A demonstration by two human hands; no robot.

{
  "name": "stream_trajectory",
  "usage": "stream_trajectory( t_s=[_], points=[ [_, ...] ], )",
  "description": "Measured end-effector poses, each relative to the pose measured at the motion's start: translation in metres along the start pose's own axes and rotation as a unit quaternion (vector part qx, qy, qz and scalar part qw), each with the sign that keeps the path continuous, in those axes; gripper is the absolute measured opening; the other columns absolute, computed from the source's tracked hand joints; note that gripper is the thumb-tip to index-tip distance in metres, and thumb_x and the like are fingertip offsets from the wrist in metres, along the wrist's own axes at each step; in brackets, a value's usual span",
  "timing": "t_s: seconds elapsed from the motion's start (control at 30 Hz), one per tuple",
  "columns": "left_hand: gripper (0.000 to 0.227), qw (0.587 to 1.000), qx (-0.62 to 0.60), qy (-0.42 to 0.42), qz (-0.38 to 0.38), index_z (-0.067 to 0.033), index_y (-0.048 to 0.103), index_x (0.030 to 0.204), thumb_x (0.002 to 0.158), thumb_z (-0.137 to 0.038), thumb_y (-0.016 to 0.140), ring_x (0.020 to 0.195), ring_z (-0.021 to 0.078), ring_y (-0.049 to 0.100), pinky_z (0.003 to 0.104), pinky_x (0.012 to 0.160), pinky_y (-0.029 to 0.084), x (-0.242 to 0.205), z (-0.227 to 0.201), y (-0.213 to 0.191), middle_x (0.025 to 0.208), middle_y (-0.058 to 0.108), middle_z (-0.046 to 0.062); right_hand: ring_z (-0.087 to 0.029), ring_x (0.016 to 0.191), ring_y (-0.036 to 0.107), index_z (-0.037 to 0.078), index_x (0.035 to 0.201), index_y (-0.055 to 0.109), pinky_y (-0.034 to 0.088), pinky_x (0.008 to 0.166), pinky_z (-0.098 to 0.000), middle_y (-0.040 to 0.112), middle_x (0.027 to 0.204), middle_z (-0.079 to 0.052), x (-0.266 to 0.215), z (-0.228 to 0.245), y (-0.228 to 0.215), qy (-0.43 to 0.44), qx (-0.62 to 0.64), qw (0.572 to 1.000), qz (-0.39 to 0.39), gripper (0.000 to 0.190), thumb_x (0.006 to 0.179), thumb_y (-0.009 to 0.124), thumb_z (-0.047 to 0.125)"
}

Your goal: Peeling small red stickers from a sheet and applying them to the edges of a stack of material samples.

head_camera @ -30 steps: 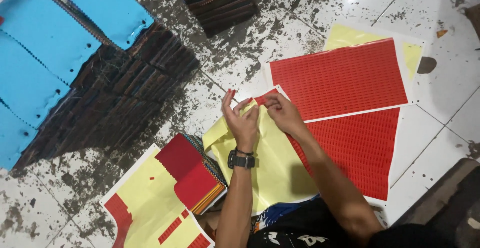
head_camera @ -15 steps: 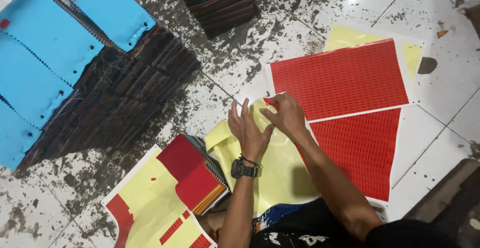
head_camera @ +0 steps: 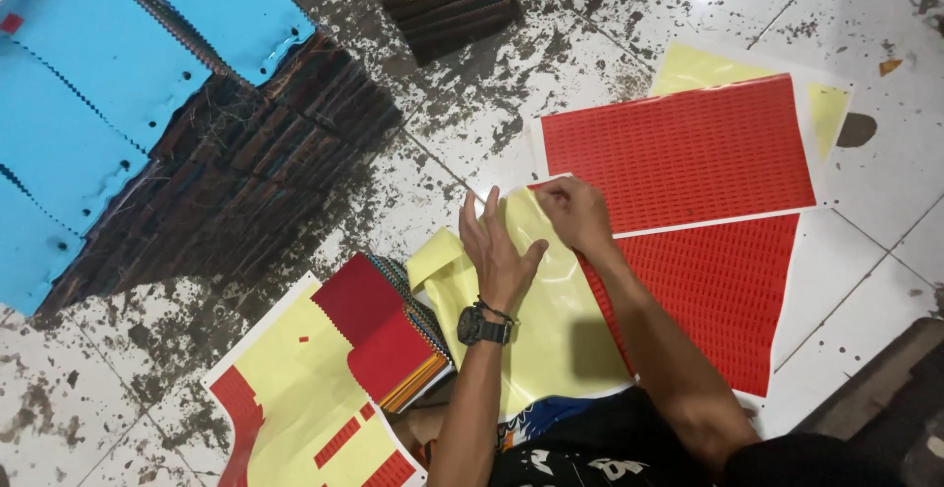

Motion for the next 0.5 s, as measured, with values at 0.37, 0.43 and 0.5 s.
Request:
stream_trajectory(
  t_s=[0.37,0.43,0.5],
  points=[
    [0.073,0.929,-0.337,-0.053,-0.143,-0.0119,0.030,0.151,0.089,-0.021,0.067,0.144,0.0407,0.034,0.049,0.117,0.037,0.005,-0.014,-0.011,0.158,0.020,0.018,-0.026,0.086,0.070,0.009,0.106,0.076,0.056,0.073,-0.0384,0.074,0.092,-0.014,-0.029,0.001,-0.002,-0.041,0.188,0.977,-0.088,0.017,0.094,0.076,0.021],
    [0.063,0.870,-0.449,-0.075,-0.190,-0.0143,0.030,0.150,0.096,-0.024,0.062,0.143,0.0375,0.038,0.046,0.114,0.043,0.009,-0.013,-0.011,0.156,0.023,0.014,-0.031,0.084,0.068,0.007,0.103,0.075,0.054,0.073,-0.0402,0.071,0.094,-0.015,-0.047,0.015,0.001,-0.131,0.168,0.967,-0.142,0.011,0.097,0.075,0.017],
    [0.058,0.817,-0.540,-0.093,-0.178,-0.0158,0.028,0.150,0.102,-0.044,0.044,0.142,0.0417,0.034,0.054,0.115,0.038,0.016,-0.022,-0.012,0.157,0.021,0.015,-0.028,0.090,0.068,0.010,0.098,0.075,0.056,0.079,-0.0370,0.071,0.095,-0.007,-0.071,0.040,0.005,-0.238,0.136,0.943,-0.188,0.004,0.095,0.075,0.014]
  ],
)
Point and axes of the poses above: each hand's wrist, its own x-axis towards the middle knuckle, its own y-axis out of the palm, z = x × y, the point moved 3 cm from there along x, towards the middle knuckle
